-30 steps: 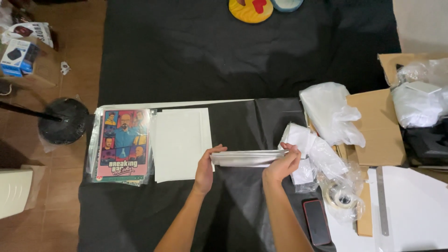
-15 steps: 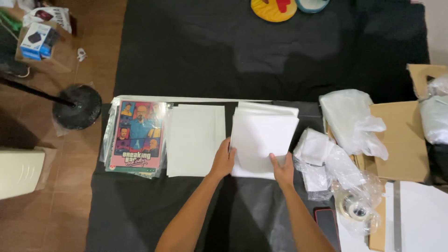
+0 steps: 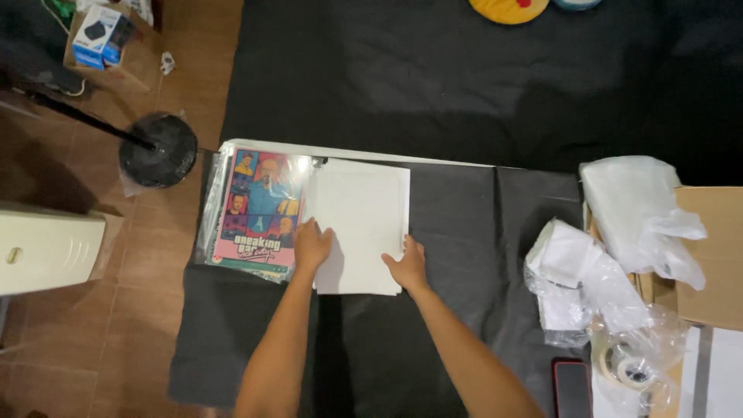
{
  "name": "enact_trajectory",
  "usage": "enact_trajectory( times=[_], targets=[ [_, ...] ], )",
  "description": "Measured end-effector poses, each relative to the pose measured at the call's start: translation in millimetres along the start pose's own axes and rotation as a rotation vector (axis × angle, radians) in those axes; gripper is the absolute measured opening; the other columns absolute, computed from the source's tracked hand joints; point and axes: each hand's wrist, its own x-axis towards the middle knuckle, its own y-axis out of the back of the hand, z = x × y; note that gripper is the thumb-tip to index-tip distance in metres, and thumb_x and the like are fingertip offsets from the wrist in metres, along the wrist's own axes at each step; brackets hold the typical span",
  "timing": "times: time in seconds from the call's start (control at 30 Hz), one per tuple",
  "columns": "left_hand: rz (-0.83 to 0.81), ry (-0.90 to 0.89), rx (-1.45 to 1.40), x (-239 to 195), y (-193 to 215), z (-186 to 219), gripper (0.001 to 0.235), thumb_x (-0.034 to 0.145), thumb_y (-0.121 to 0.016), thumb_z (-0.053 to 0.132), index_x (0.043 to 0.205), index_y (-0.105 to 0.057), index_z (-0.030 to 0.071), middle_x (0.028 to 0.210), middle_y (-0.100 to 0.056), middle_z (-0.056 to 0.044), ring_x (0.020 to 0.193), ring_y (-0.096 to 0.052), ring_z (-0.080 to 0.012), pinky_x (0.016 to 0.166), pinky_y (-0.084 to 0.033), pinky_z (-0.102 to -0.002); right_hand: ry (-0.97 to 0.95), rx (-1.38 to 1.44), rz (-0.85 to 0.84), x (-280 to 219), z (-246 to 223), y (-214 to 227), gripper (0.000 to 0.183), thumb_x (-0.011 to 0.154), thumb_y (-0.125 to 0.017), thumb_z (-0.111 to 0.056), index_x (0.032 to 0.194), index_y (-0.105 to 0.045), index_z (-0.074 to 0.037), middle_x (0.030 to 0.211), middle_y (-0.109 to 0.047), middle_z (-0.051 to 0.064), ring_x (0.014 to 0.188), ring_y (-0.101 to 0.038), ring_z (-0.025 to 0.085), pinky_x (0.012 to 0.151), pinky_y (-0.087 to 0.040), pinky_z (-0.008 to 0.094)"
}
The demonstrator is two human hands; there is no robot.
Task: Preparing ceramic mugs with designs and using a mug heat press to transfer the artwork.
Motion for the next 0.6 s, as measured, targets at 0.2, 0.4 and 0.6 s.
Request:
enact_trajectory(
  times=[0.2, 0.4, 0.6],
  targets=[
    [-0.083, 0.148, 0.178, -15.6, -3.5, 4.0, 0.089, 0.099, -0.081, 0.051, 0.169, -0.053, 0.003, 0.162, -0.053, -0.024, 0.151, -0.056, -0.0445, 0.123, -0.051, -0.055, -0.150, -0.328, 0.094, -4.8, -22.1, -0.7, 0.100, 0.089, -0.095, -0.045, 0.173, -0.051, -0.013, 0.171, -0.044, 0.017, 0.164, -0.042, 0.038, 0.138, -0.032, 0.047],
    [-0.064, 0.102, 0.263, -25.4, 6.3, 29.4, 0.087, 0.099, -0.083, 0.041, 0.167, -0.050, -0.004, 0.161, -0.053, -0.030, 0.149, -0.055, -0.0515, 0.122, -0.052, -0.060, -0.272, -0.158, 0.119, 3.0, -32.4, 4.6, 0.106, 0.085, -0.099, -0.049, 0.173, -0.050, -0.017, 0.161, -0.056, 0.009, 0.154, -0.056, 0.029, 0.126, -0.049, 0.046],
    [-0.067, 0.083, 0.269, -3.3, 2.2, 25.4, 0.077, 0.101, -0.082, 0.034, 0.163, -0.055, -0.002, 0.158, -0.055, -0.030, 0.147, -0.057, -0.0499, 0.118, -0.056, -0.056, -0.355, 0.204, 0.039, -3.1, -75.2, 6.5, 0.110, 0.081, -0.105, -0.039, 0.169, -0.052, -0.001, 0.160, -0.065, 0.025, 0.152, -0.061, 0.041, 0.121, -0.055, 0.054]
  ],
)
